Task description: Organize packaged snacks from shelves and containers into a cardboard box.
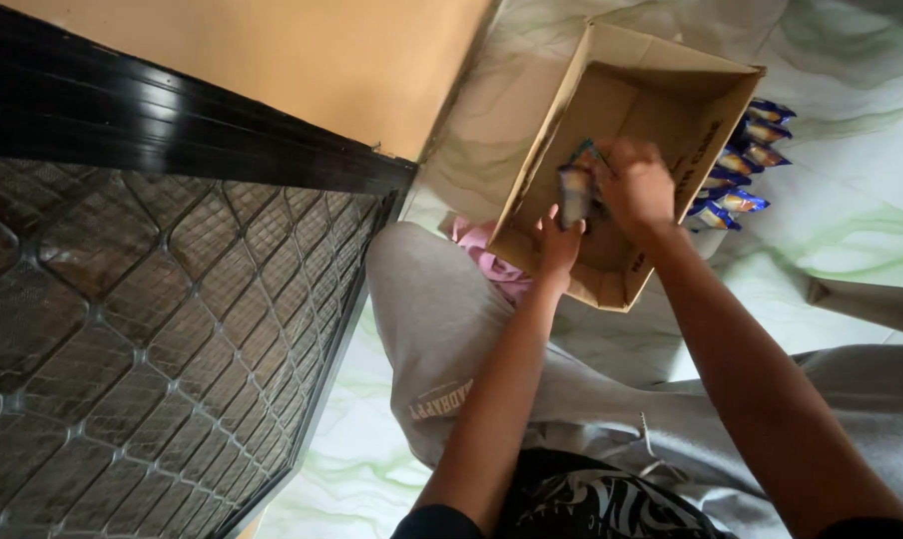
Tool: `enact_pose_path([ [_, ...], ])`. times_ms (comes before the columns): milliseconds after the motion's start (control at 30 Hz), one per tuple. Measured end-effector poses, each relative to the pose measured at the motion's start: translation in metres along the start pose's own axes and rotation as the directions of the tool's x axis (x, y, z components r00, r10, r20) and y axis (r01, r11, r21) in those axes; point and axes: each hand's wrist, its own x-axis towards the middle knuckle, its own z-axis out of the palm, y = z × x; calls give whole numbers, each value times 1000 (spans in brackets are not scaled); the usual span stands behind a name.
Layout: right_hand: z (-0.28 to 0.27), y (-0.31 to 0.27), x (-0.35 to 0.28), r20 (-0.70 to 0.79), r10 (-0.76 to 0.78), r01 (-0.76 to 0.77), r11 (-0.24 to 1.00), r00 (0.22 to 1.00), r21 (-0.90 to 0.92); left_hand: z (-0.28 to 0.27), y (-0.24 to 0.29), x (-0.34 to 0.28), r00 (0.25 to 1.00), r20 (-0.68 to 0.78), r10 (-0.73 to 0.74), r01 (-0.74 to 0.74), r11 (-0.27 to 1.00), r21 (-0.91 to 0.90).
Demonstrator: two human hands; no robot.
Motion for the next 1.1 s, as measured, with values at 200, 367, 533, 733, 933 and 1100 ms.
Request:
enact_pose_path([
  [200, -67, 65, -32, -510, -5, -3, 1000, 860, -15, 25, 38, -39, 877, 194, 439, -442, 897, -31],
  [367, -46, 160, -92, -342, 292, -247, 954, 893, 168, 38, 95, -108, 459, 510, 727, -864, 499, 65],
  [533, -58, 126, -106, -305, 59, -92, 991, 951, -97, 27, 108, -120, 271, 705, 656, -936, 7, 353],
  [733, -89, 146, -70, -283, 183, -188, 982, 941, 12, 16, 133, -113, 334, 472, 816, -937, 344, 67],
  [933, -169, 12, -15, -403, -40, 93, 989, 914, 114, 25, 5, 8, 776, 57, 628, -630, 776, 35],
  [1100, -77, 15, 6, -53, -92, 88, 993, 994, -75, 31, -68, 76, 969, -65, 239, -246, 961, -129],
])
